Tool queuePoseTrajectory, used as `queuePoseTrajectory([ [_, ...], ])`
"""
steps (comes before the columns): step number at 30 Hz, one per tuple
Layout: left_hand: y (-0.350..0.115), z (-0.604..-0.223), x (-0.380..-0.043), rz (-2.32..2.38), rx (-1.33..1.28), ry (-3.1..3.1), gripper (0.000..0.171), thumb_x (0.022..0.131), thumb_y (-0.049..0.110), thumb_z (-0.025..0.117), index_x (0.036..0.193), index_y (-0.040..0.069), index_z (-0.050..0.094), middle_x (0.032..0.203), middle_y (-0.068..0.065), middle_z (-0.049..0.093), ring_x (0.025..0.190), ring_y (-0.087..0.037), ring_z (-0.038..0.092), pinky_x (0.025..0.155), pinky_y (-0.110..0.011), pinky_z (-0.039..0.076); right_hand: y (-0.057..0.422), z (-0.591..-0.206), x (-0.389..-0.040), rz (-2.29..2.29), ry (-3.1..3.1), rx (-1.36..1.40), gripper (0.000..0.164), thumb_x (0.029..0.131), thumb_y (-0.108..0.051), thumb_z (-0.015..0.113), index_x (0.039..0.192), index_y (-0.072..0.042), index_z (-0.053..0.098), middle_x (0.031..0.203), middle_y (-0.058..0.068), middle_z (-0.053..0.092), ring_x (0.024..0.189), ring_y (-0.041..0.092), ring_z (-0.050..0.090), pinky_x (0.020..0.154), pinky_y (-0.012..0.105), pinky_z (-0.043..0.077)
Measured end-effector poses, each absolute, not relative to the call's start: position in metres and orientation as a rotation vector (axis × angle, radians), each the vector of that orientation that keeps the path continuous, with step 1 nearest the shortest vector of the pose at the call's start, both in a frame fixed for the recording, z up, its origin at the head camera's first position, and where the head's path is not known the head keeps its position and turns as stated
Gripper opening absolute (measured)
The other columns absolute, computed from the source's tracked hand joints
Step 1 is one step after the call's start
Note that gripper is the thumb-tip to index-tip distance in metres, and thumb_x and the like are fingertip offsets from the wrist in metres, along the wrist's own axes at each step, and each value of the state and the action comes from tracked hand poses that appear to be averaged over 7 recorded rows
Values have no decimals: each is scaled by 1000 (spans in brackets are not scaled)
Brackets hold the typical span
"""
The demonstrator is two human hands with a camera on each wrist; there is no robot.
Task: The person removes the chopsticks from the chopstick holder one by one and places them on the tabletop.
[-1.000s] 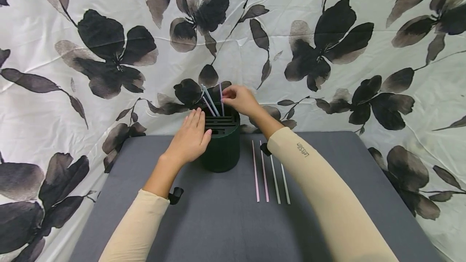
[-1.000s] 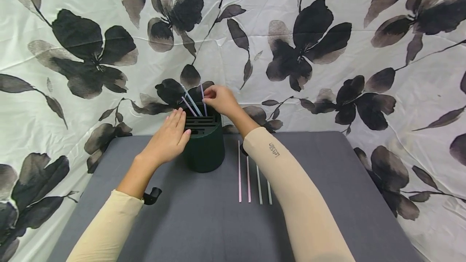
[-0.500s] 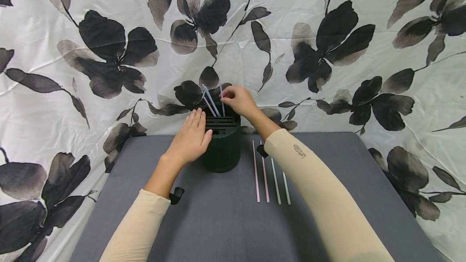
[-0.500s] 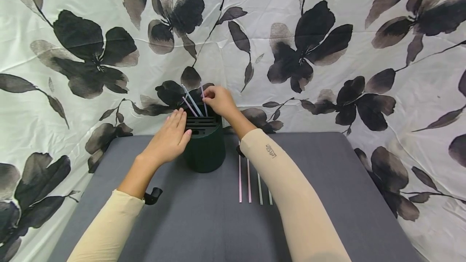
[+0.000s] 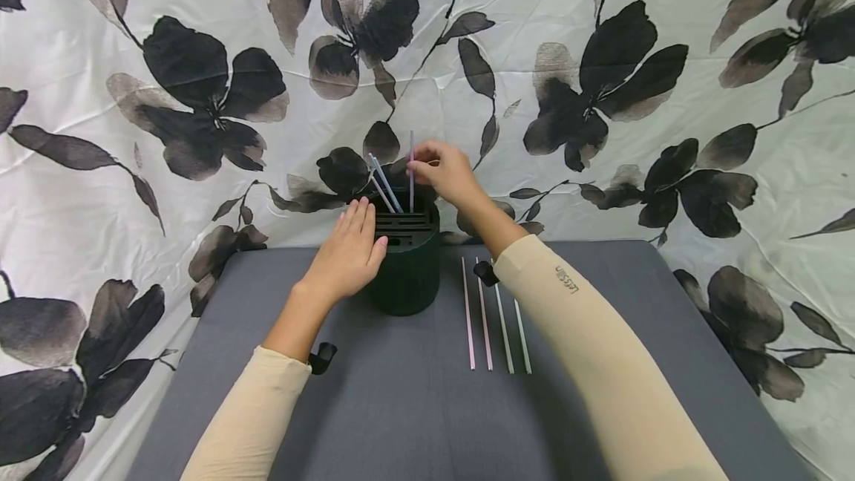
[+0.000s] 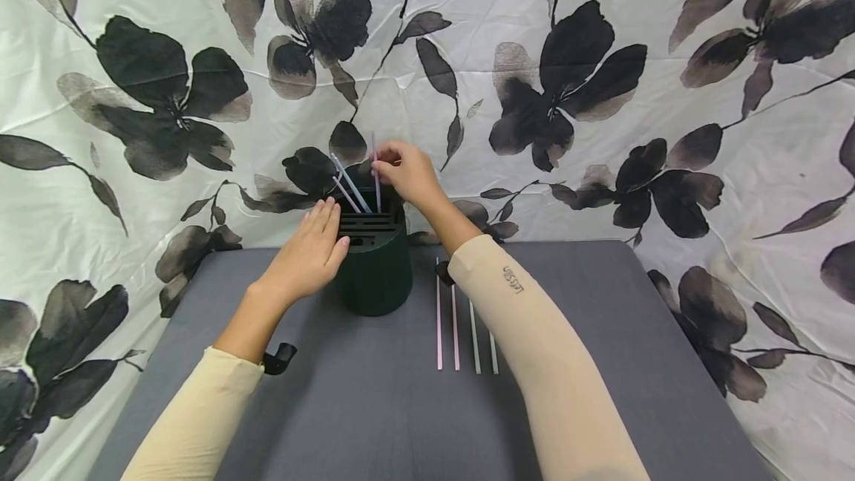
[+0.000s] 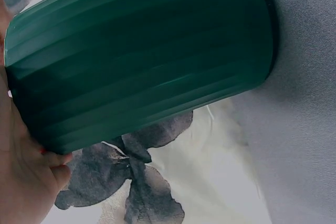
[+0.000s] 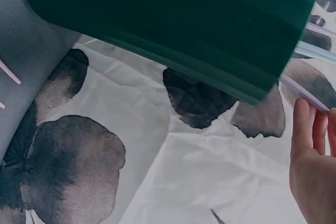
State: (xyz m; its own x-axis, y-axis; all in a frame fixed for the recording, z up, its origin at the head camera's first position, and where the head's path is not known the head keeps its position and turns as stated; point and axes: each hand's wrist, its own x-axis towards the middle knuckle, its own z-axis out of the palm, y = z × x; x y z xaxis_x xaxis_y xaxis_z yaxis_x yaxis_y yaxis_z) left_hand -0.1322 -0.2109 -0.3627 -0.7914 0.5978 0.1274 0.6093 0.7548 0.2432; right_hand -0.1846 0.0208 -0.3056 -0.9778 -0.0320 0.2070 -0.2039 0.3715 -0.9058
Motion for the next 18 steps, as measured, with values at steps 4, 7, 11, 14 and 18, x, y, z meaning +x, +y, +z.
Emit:
queuePoseTrajectory([
  [4,-211,-362,-133,-424,-1001,-2913,70,110,39,31,161,-8,20,170,-26,16,161,-36,10,131,-50,13,24,-297,-182,1733,-2396,216,23,98,-7,69,117,7,70,110,19,72,99,28,74,88,39,62],
  [7,-212,-362,-133,-424,-1009,-2914,70,110,39,31,161,-9,20,170,-26,15,161,-36,10,130,-51,13,29,-289,-180,1760,-2334,218,25,99,-7,69,119,7,69,110,18,72,97,25,74,90,41,62],
  [11,-212,-363,-135,-424,-1013,-2908,70,110,38,30,161,-9,20,170,-26,16,161,-38,11,130,-52,14,36,-275,-176,1802,-2235,219,26,99,-9,69,118,8,69,108,14,72,96,20,74,90,37,62],
  [14,-212,-364,-136,-417,-1013,-2895,69,110,38,31,160,-9,21,170,-26,17,160,-39,13,130,-52,15,42,-265,-173,1882,-2132,226,25,98,-7,70,116,10,68,104,12,72,97,21,74,89,35,62],
  [18,-212,-365,-137,-410,-1018,-2891,70,110,38,31,160,-9,21,169,-26,18,159,-40,15,130,-53,16,49,-254,-168,1910,-2041,232,20,97,-6,70,112,8,68,100,9,71,94,21,73,89,35,62],
])
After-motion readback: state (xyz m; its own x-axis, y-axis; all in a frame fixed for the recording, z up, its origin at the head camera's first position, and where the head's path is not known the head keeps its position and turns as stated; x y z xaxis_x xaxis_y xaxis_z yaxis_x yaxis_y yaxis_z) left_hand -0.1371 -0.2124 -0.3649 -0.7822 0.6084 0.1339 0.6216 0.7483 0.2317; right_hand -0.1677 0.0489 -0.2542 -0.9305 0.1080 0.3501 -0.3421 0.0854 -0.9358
